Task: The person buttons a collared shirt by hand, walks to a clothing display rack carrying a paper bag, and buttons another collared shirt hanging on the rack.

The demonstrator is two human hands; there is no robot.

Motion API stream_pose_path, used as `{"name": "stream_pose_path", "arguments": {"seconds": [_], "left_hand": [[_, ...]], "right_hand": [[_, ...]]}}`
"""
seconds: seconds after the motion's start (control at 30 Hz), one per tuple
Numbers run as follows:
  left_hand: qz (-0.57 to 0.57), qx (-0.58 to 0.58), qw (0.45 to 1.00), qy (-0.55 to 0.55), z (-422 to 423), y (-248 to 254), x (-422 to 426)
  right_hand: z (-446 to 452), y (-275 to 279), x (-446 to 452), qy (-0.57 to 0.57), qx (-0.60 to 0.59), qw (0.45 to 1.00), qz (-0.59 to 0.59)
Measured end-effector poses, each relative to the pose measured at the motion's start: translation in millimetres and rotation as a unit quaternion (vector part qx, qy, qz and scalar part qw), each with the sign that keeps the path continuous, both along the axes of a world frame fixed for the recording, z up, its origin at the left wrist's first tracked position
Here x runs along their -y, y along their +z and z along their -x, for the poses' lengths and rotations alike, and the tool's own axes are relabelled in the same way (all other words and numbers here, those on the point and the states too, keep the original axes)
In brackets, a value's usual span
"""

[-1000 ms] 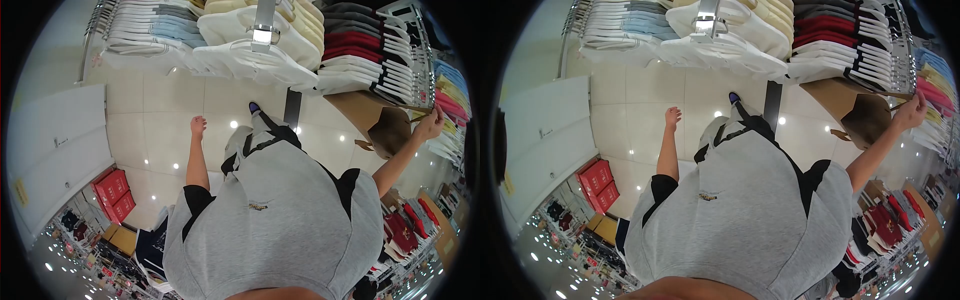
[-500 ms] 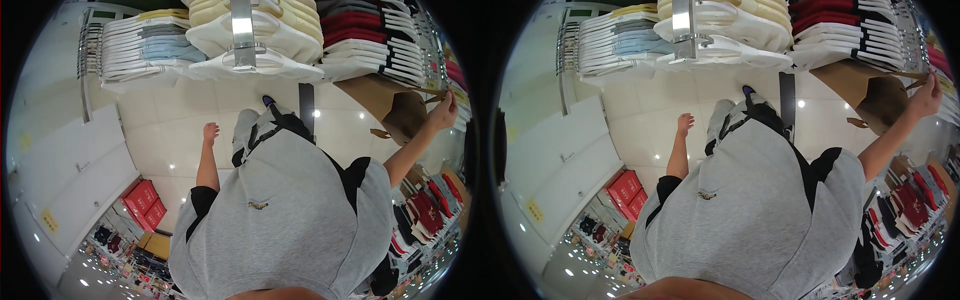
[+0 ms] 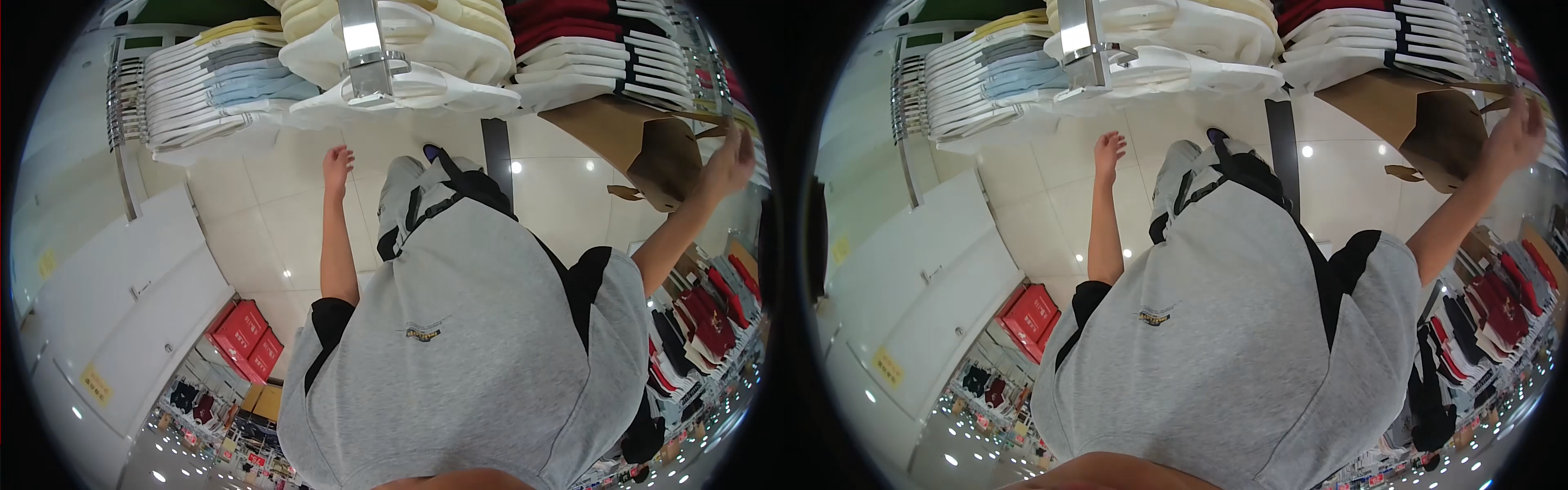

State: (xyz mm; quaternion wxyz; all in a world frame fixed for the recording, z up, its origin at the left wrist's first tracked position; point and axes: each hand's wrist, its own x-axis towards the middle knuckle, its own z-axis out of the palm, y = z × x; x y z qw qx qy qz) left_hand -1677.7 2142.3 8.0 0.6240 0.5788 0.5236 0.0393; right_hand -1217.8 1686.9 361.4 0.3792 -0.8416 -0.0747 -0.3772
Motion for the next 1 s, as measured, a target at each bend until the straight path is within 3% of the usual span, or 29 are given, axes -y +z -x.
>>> {"name": "stream_pose_path", "arguments": {"seconds": [0.1,0.17,0.23,0.3,0.33,0.43,0.5,0.7,0.97,1.0], "left_hand": [[-0.062,0.046,0.996,-0.034,-36,54,18],[-0.107,0.075,0.989,-0.062,-60,91,33],[-0.149,0.103,0.979,-0.097,-81,126,53],[-0.082,0.128,0.986,-0.069,-104,150,78],[-0.049,0.142,0.987,-0.056,-115,158,87],[0.005,0.156,0.988,0.018,-138,165,97],[-0.028,0.165,0.984,0.058,-145,160,96],[-0.098,0.255,0.959,0.077,-146,153,93],[-0.073,0.313,0.946,0.049,-110,155,105],[-0.013,0.322,0.944,0.069,-108,159,106]], "right_hand": [[62,14,-34,0.049,0.141,0.987,-0.051],[99,-9,-59,0.159,0.208,0.96,-0.096],[151,-42,-114,0.421,0.036,0.886,-0.193],[183,-79,-155,0.466,-0.11,0.877,0.042],[196,-96,-176,0.514,-0.139,0.842,0.088],[221,-122,-218,0.532,-0.169,0.817,0.144],[226,-129,-233,0.538,-0.206,0.804,0.147],[234,-164,-263,0.462,-0.156,0.836,0.252],[262,-162,-258,0.487,-0.237,0.825,0.16],[266,-162,-258,0.488,-0.253,0.821,0.153]]}}
